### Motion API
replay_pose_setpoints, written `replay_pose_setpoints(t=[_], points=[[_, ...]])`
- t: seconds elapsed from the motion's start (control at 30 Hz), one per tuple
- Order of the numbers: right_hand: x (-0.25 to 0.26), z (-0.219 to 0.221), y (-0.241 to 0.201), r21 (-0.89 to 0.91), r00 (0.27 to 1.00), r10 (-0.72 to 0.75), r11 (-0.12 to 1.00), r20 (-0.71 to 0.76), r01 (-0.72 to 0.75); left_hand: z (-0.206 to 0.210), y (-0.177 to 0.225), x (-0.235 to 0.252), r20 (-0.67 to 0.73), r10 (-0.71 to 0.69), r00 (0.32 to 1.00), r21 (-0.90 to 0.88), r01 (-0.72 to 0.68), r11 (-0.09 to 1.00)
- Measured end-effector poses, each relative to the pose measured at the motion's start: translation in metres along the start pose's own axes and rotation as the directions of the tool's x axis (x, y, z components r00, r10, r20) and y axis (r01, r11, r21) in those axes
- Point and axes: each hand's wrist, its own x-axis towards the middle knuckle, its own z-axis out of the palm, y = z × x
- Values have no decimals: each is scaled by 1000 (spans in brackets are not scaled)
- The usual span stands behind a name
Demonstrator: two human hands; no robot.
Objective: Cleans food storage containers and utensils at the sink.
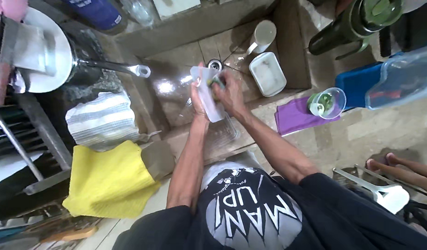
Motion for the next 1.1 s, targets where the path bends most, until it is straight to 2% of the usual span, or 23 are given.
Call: replay_pose_setpoints(t=[0.07, 0.1, 0.2, 0.3, 0.4, 0.5, 0.53, 0.6, 0.67, 0.7, 0.77, 0.83, 0.9, 0.93, 1.0, 1.07, 1.1], points=[[-10, 12, -7, 98, 995, -95, 990, -18, 97, -7, -5, 0, 6, -8, 1000, 132, 7, 991], [-6, 13, -9, 111, 992, -127, 985, -27, 129, -7, -9, -2, 4, -21, 1000, 137, 20, 990], [24, 0, -4, -15, 992, -110, 994, -61, 109, 4, -5, -3, -21, -70, 997, 75, 72, 995], [28, -7, 9, -102, 994, -91, 991, -64, 84, -1, 5, 5, 40, -32, 999, 78, 29, 997], [-11, 8, 6, 11, 977, -213, 977, -5, 213, -15, 1, 16, -37, 28, 999, 18, -27, 999], [-45, 6, 18, 223, 915, -393, 903, 90, 366, -34, 10, 25, -21, -78, 997, -122, 75, 990], [-47, 1, 28, 226, 892, -434, 888, 127, 400, -36, 10, 23, -15, -94, 995, -139, 91, 986], [-30, -3, 41, 55, 903, -413, 911, 121, 409, -30, 2, 16, -18, -56, 998, -109, 54, 993], [-3, 5, 32, -52, 949, -315, 947, 22, 316, -14, -9, 8, -21, -60, 998, -107, 57, 993], [4, 11, 23, -27, 956, -292, 956, -34, 291, -9, -13, 5, -27, -61, 998, -113, 58, 992], [-4, 24, 2, 84, 941, -328, 939, -88, 335, -9, -10, 6, -46, -42, 998, -112, 37, 993], [-31, 22, -1, 198, 920, -391, 901, -16, 386, -21, 1, 12, -62, -25, 998, -54, 22, 998], [-46, 12, 12, 264, 872, -481, 856, 90, 444, -34, 9, 20, -45, -22, 999, -75, 19, 997], [-44, 7, 20, 220, 860, -494, 860, 131, 460, -38, 8, 20, -23, -20, 1000, -96, 18, 995], [-20, 2, 27, 5, 901, -411, 910, 139, 414, -34, -1, 14, 7, 0, 1000, -80, 1, 997], [3, 9, 20, -90, 950, -313, 945, 21, 314, -15, -10, 6, -33, -28, 999, -80, 25, 996], [3, 16, 11, -52, 952, -304, 952, -36, 302, -12, -10, 6, -41, -31, 999, -89, 28, 996]])
